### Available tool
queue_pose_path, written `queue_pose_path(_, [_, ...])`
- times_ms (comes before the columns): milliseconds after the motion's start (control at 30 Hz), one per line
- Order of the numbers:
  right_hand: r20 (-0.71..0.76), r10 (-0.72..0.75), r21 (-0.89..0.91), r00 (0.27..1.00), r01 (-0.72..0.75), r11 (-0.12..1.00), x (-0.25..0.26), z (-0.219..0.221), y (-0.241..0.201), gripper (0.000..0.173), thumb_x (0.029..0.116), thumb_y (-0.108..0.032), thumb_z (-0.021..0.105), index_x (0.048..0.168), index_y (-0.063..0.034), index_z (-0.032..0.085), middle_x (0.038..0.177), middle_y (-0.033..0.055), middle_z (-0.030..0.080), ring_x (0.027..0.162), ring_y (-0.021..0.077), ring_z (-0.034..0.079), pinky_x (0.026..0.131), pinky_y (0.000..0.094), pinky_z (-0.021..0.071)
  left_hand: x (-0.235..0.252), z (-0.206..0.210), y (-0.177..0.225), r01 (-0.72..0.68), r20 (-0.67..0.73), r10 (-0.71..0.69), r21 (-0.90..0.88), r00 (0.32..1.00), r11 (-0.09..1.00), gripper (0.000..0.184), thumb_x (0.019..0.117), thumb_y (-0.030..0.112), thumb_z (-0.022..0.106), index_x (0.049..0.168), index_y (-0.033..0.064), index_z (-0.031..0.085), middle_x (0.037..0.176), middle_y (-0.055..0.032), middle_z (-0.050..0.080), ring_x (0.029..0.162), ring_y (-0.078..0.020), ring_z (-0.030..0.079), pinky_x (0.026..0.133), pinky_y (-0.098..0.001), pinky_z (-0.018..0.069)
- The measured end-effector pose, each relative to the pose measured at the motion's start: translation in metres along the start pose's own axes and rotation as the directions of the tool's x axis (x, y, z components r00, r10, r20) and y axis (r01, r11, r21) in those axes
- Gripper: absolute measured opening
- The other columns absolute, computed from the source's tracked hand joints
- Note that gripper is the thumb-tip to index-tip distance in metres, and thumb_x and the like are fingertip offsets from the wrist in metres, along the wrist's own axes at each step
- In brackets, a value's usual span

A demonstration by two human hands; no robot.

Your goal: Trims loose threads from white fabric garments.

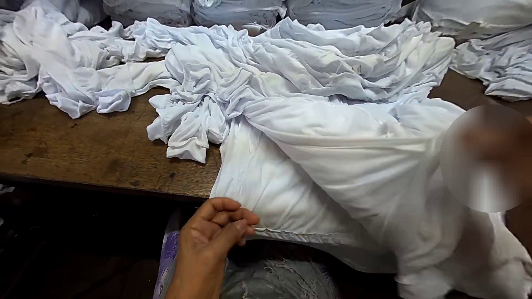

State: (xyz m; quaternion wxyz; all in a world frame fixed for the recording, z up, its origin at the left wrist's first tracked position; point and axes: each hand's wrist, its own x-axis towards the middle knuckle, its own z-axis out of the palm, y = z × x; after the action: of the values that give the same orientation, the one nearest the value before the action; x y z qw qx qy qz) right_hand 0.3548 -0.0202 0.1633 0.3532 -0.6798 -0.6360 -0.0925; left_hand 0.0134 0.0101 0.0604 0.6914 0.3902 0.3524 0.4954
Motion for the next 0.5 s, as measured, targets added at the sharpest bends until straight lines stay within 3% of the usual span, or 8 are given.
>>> queue_pose_path(33, [-0.007,-0.014,-0.088,1.000,0.013,0.996,0.010,0.013,0.017,0.033,0.1022,-0.031,0.061,0.102,0.0016,0.061,0.085,0.0114,0.059,0.072,0.0178,0.056,0.063,0.0376,0.0475,-0.004,-0.008,-0.006,0.039,-0.078,-0.041,-0.024,0.996,0.999,0.021,0.0909,-0.006,0.063,0.112,-0.0018,0.064,0.097,-0.0236,0.072,0.078,-0.0239,0.071,0.069,-0.0328,0.0592])
queue_pose_path(100, [0.092,-0.051,-0.172,0.994,0.067,0.983,0.020,0.047,0.030,0.026,0.1002,-0.019,0.060,0.094,0.0059,0.063,0.078,0.0229,0.061,0.069,0.0394,0.061,0.060,0.0598,0.0458,-0.015,-0.021,-0.021,0.147,-0.217,-0.151,-0.038,0.964,0.988,0.020,0.0897,-0.008,0.062,0.109,-0.0066,0.063,0.101,-0.0234,0.072,0.082,-0.0245,0.071,0.068,-0.0340,0.0594])
queue_pose_path(133, [0.159,-0.029,-0.189,0.987,0.059,0.980,0.020,0.060,0.034,0.020,0.0978,-0.013,0.063,0.093,0.0057,0.064,0.075,0.0241,0.062,0.066,0.0443,0.061,0.057,0.0647,0.0448,-0.018,-0.024,-0.031,0.213,-0.274,-0.213,-0.031,0.938,0.977,0.023,0.0892,-0.007,0.065,0.112,-0.0070,0.062,0.105,-0.0216,0.071,0.086,-0.0248,0.071,0.069,-0.0354,0.0597])
queue_pose_path(233, [0.168,-0.038,-0.252,0.985,0.081,0.964,0.018,0.065,0.021,0.019,0.0963,-0.011,0.063,0.100,0.0075,0.060,0.077,0.0279,0.059,0.065,0.0500,0.058,0.054,0.0668,0.0413,-0.022,-0.029,-0.053,0.333,-0.257,-0.345,-0.091,0.903,0.939,0.046,0.0865,0.000,0.073,0.128,-0.0040,0.053,0.116,-0.0197,0.068,0.103,-0.0304,0.070,0.079,-0.0459,0.0617])
queue_pose_path(300, [0.130,-0.169,-0.301,0.977,0.201,0.932,0.010,0.060,0.000,0.021,0.0978,-0.011,0.055,0.103,0.0090,0.059,0.081,0.0293,0.061,0.066,0.0508,0.061,0.053,0.0653,0.0423,-0.020,-0.026,-0.057,0.351,-0.137,-0.376,-0.175,0.916,0.920,0.039,0.0909,0.004,0.071,0.126,-0.0047,0.057,0.116,-0.0227,0.070,0.107,-0.0342,0.070,0.083,-0.0500,0.0609])
queue_pose_path(400, [0.117,-0.398,-0.255,0.910,0.415,0.874,-0.007,0.056,-0.020,0.024,0.0971,-0.014,0.049,0.096,0.0053,0.064,0.080,0.0206,0.063,0.063,0.0385,0.062,0.049,0.0527,0.0437,-0.009,-0.019,-0.054,0.393,-0.140,-0.431,-0.237,0.891,0.889,0.023,0.0973,0.009,0.067,0.116,-0.0051,0.064,0.106,-0.0217,0.072,0.095,-0.0303,0.072,0.077,-0.0447,0.0614])
queue_pose_path(500, [0.151,-0.520,-0.078,0.841,0.534,0.842,-0.036,0.061,-0.036,0.025,0.0983,-0.020,0.047,0.096,-0.0036,0.066,0.077,0.0114,0.061,0.061,0.0271,0.060,0.045,0.0423,0.0423,-0.012,-0.018,-0.049,0.407,-0.127,-0.439,-0.220,0.889,0.887,0.017,0.0961,0.007,0.069,0.107,-0.0059,0.067,0.093,-0.0203,0.072,0.078,-0.0248,0.072,0.069,-0.0388,0.0616])
